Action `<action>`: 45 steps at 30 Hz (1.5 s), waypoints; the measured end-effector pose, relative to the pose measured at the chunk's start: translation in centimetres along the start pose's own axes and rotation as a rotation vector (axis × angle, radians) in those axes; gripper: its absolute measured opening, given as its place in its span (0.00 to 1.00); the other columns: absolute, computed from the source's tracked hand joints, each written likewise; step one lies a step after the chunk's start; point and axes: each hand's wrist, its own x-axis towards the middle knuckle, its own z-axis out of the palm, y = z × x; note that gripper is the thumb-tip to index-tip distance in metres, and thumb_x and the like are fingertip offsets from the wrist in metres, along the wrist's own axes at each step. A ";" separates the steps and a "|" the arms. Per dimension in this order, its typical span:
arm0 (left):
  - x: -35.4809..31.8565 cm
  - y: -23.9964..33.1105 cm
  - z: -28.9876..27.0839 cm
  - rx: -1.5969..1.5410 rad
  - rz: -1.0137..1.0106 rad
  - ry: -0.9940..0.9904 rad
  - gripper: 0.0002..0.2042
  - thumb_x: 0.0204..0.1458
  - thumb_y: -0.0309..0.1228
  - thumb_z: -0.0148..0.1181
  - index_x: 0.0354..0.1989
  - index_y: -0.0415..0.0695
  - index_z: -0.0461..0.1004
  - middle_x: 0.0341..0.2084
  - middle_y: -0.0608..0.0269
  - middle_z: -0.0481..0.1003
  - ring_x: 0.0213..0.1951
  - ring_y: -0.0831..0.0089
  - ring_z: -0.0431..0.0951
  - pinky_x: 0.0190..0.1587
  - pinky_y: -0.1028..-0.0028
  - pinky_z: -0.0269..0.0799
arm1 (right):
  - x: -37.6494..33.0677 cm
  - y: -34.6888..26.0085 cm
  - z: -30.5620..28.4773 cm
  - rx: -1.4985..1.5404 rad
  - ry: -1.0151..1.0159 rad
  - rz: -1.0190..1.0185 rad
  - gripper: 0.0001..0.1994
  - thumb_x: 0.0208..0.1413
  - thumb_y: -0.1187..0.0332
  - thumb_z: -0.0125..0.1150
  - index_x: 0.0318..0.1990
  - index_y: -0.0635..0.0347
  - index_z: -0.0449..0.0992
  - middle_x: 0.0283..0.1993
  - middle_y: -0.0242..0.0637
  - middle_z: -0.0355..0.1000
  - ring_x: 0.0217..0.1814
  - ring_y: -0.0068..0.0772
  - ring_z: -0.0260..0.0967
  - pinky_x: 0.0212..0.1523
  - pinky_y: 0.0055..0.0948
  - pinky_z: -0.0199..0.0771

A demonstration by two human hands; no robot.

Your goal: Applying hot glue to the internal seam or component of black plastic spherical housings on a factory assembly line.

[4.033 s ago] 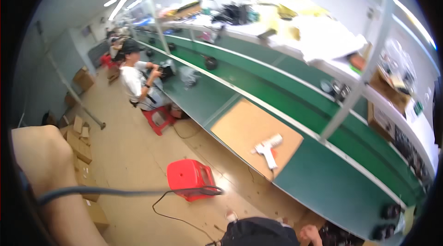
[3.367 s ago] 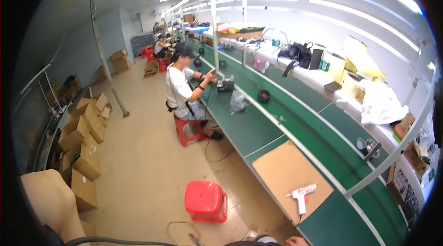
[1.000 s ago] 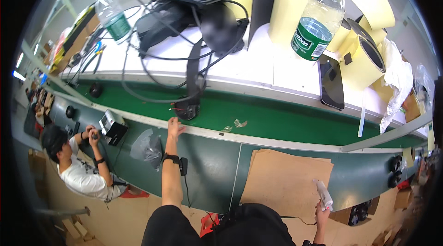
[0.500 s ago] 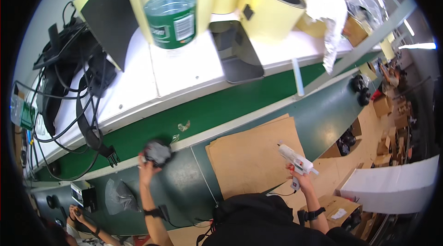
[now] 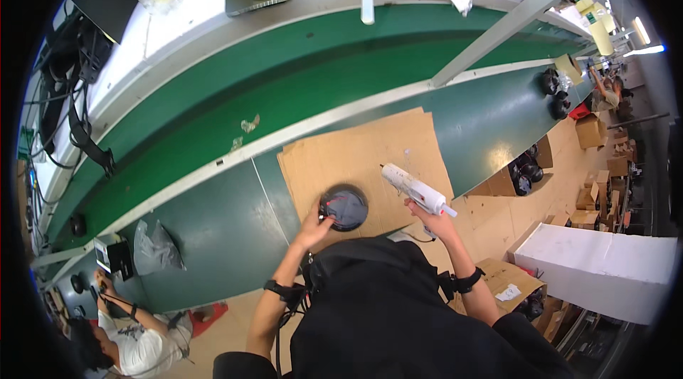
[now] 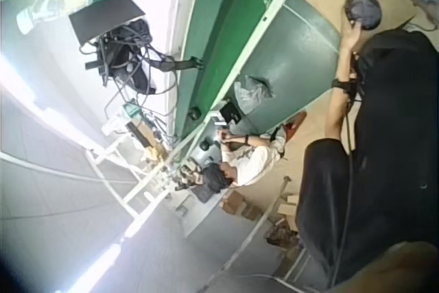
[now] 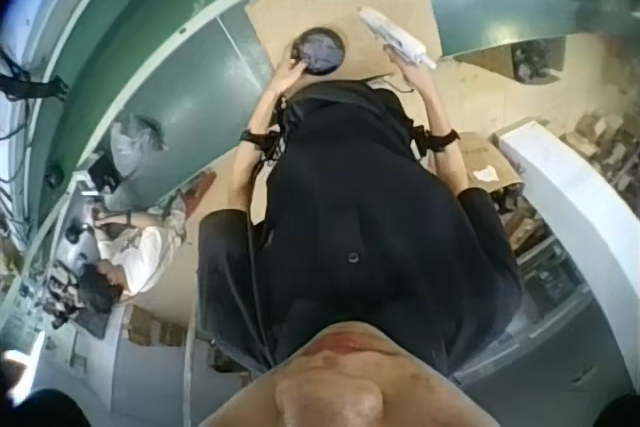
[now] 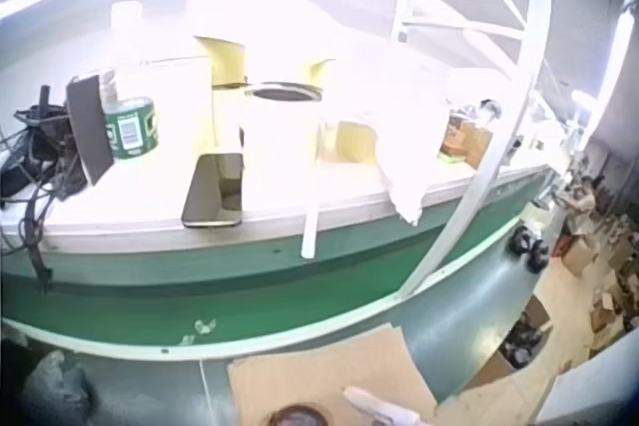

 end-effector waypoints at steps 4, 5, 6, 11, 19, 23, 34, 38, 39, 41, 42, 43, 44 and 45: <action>-1.2 2.6 -1.9 0.055 0.152 0.143 0.24 0.63 0.27 0.60 0.67 0.37 0.65 0.50 0.52 0.76 0.50 0.70 0.79 0.50 0.69 0.77 | -0.4 1.8 -0.3 0.020 -0.019 -0.058 0.10 0.61 0.70 0.67 0.47 0.64 0.80 0.41 0.32 0.81 0.45 0.24 0.76 0.47 0.29 0.76; -1.3 3.8 -2.4 0.096 0.146 0.207 0.23 0.62 0.30 0.62 0.65 0.39 0.69 0.47 0.53 0.78 0.47 0.69 0.80 0.48 0.68 0.78 | -0.5 2.2 -0.3 0.073 -0.033 -0.069 0.10 0.61 0.71 0.67 0.48 0.64 0.80 0.43 0.33 0.82 0.46 0.25 0.77 0.49 0.29 0.77; -1.3 5.2 -2.7 0.143 0.128 0.280 0.21 0.62 0.32 0.64 0.62 0.40 0.73 0.45 0.55 0.79 0.44 0.68 0.81 0.46 0.67 0.79 | -0.6 2.6 -0.4 0.040 -0.032 -0.062 0.11 0.62 0.71 0.67 0.49 0.63 0.80 0.44 0.32 0.81 0.47 0.25 0.77 0.49 0.29 0.76; -0.7 11.9 -3.0 0.586 0.308 -0.079 0.25 0.54 0.35 0.70 0.59 0.40 0.75 0.41 0.52 0.80 0.40 0.61 0.82 0.45 0.65 0.80 | -0.8 3.2 -0.9 -0.012 -0.157 -0.087 0.13 0.61 0.72 0.67 0.52 0.64 0.81 0.47 0.36 0.83 0.49 0.27 0.78 0.51 0.29 0.77; 0.6 12.6 -2.2 0.870 0.560 -0.218 0.20 0.51 0.31 0.70 0.53 0.41 0.78 0.39 0.56 0.78 0.41 0.56 0.80 0.44 0.62 0.80 | 1.9 1.3 -2.5 -0.308 -0.502 -0.157 0.18 0.51 0.68 0.75 0.46 0.65 0.77 0.45 0.45 0.77 0.44 0.49 0.77 0.47 0.34 0.77; 2.7 11.3 -2.5 0.619 0.656 -0.150 0.14 0.50 0.22 0.68 0.46 0.41 0.82 0.40 0.57 0.80 0.38 0.59 0.82 0.40 0.65 0.80 | 3.0 0.0 -2.1 -0.253 -0.585 -0.126 0.19 0.49 0.68 0.75 0.46 0.66 0.77 0.48 0.46 0.77 0.45 0.51 0.77 0.48 0.36 0.76; 9.5 8.1 -1.6 0.343 0.775 -0.153 0.08 0.49 0.23 0.69 0.38 0.42 0.86 0.27 0.62 0.83 0.29 0.67 0.82 0.31 0.73 0.74 | 3.6 -5.5 0.7 -0.511 -0.574 0.028 0.13 0.48 0.72 0.68 0.41 0.69 0.77 0.44 0.51 0.78 0.46 0.51 0.79 0.47 0.38 0.79; 9.6 7.6 -1.6 0.290 0.763 -0.095 0.07 0.49 0.24 0.70 0.36 0.43 0.87 0.24 0.63 0.83 0.26 0.69 0.82 0.29 0.74 0.73 | 3.5 -5.9 1.4 -0.596 -0.596 -0.042 0.13 0.47 0.74 0.68 0.40 0.71 0.77 0.41 0.50 0.77 0.44 0.52 0.79 0.46 0.40 0.80; 9.5 7.6 -1.5 0.293 0.757 -0.089 0.06 0.49 0.25 0.70 0.36 0.43 0.87 0.24 0.62 0.83 0.26 0.68 0.82 0.29 0.74 0.73 | 3.4 -5.8 1.5 -0.600 -0.605 -0.041 0.13 0.47 0.74 0.68 0.40 0.71 0.76 0.41 0.50 0.77 0.44 0.52 0.78 0.45 0.40 0.80; 9.3 7.7 -1.5 0.301 0.750 -0.078 0.06 0.49 0.25 0.70 0.36 0.44 0.87 0.25 0.62 0.83 0.26 0.68 0.82 0.29 0.74 0.73 | 3.3 -5.8 1.7 -0.606 -0.618 -0.040 0.13 0.46 0.76 0.69 0.40 0.72 0.76 0.40 0.49 0.77 0.44 0.53 0.78 0.45 0.41 0.80; 9.2 7.7 -1.4 0.304 0.747 -0.073 0.06 0.49 0.26 0.70 0.36 0.44 0.87 0.25 0.62 0.83 0.26 0.68 0.82 0.29 0.74 0.73 | 3.2 -5.7 1.8 -0.620 -0.618 -0.059 0.14 0.46 0.76 0.69 0.40 0.73 0.76 0.40 0.49 0.77 0.44 0.54 0.78 0.45 0.42 0.80; 9.2 7.7 -1.4 0.324 0.751 -0.062 0.06 0.48 0.26 0.71 0.36 0.44 0.87 0.25 0.62 0.83 0.26 0.68 0.82 0.29 0.74 0.73 | 3.1 -5.7 2.0 -0.633 -0.616 -0.078 0.14 0.45 0.76 0.69 0.40 0.73 0.76 0.40 0.50 0.76 0.44 0.54 0.78 0.45 0.42 0.80; 9.1 7.6 -1.4 0.300 0.742 -0.063 0.06 0.48 0.26 0.71 0.36 0.44 0.87 0.26 0.62 0.83 0.26 0.68 0.82 0.29 0.74 0.73 | 3.1 -5.7 2.1 -0.647 -0.613 -0.098 0.15 0.45 0.76 0.69 0.40 0.74 0.76 0.40 0.50 0.76 0.44 0.55 0.78 0.45 0.42 0.80; 9.0 7.6 -1.3 0.292 0.739 -0.059 0.06 0.48 0.26 0.71 0.35 0.44 0.87 0.26 0.62 0.83 0.27 0.68 0.82 0.29 0.74 0.73 | 3.1 -5.8 2.2 -0.652 -0.615 -0.101 0.15 0.45 0.76 0.69 0.40 0.74 0.76 0.40 0.50 0.76 0.44 0.55 0.78 0.45 0.42 0.80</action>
